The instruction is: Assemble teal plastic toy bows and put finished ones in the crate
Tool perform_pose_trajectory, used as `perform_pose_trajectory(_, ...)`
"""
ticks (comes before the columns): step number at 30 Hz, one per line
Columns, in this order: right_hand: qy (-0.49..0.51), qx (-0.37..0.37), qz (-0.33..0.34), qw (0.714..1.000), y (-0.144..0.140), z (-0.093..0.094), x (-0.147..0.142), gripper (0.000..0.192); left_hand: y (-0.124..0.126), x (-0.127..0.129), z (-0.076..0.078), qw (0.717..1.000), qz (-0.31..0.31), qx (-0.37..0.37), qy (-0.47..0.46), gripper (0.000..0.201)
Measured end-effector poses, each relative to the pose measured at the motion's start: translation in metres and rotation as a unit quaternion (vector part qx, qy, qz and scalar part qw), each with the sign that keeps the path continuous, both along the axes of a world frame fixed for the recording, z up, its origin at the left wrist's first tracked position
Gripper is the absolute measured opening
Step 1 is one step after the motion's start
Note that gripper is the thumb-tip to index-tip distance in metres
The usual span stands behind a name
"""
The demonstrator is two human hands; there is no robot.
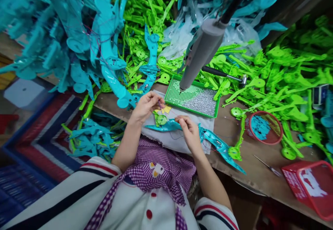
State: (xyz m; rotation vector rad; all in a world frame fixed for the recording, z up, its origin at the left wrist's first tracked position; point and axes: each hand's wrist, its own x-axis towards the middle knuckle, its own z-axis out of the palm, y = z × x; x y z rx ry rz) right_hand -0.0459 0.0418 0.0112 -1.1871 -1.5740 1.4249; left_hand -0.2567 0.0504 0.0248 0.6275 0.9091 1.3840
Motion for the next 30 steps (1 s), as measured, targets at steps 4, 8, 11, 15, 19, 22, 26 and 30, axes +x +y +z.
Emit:
perform_pose_trajectory(4, 0.053, -0.104, 0.064, 0.991, -0.002, -0.003, -0.009, 0.037, -0.006, 0.011, -0.005, 0.987, 0.079, 0.074, 0.118, 0.043)
perform_pose_trajectory(8, 0.079, -0.158, 0.002, 0.984, 0.007, -0.001, -0.003, 0.036, -0.021, 0.007, -0.013, 0.929, 0.13, 0.136, 0.318, 0.033)
perform_pose_trajectory(11, 0.034, -0.08, -0.036, 0.996, 0.014, 0.004, 0.003, 0.035, -0.03, 0.001, -0.021, 0.812, 0.168, 0.228, 0.511, 0.02)
perform_pose_trajectory(15, -0.011, -0.016, 0.002, 1.0, 0.005, 0.008, -0.007, 0.04, -0.037, 0.004, -0.024, 0.684, 0.263, 0.317, 0.602, 0.009)
perform_pose_trajectory(19, 0.065, -0.263, 0.143, 0.952, -0.009, 0.012, -0.018, 0.041, -0.039, 0.007, -0.019, 0.627, 0.348, 0.338, 0.609, 0.012)
perform_pose_trajectory(22, 0.103, -0.315, 0.118, 0.936, -0.004, 0.02, -0.01, 0.039, -0.04, 0.0, -0.02, 0.624, 0.296, 0.354, 0.631, 0.016)
perform_pose_trajectory(26, 0.117, -0.239, 0.023, 0.964, 0.016, 0.029, 0.008, 0.039, -0.046, -0.01, -0.024, 0.8, 0.089, 0.264, 0.532, 0.013)
perform_pose_trajectory(30, 0.064, -0.129, -0.005, 0.99, 0.02, 0.028, 0.018, 0.034, -0.054, -0.013, -0.016, 0.912, -0.164, 0.106, 0.36, 0.035)
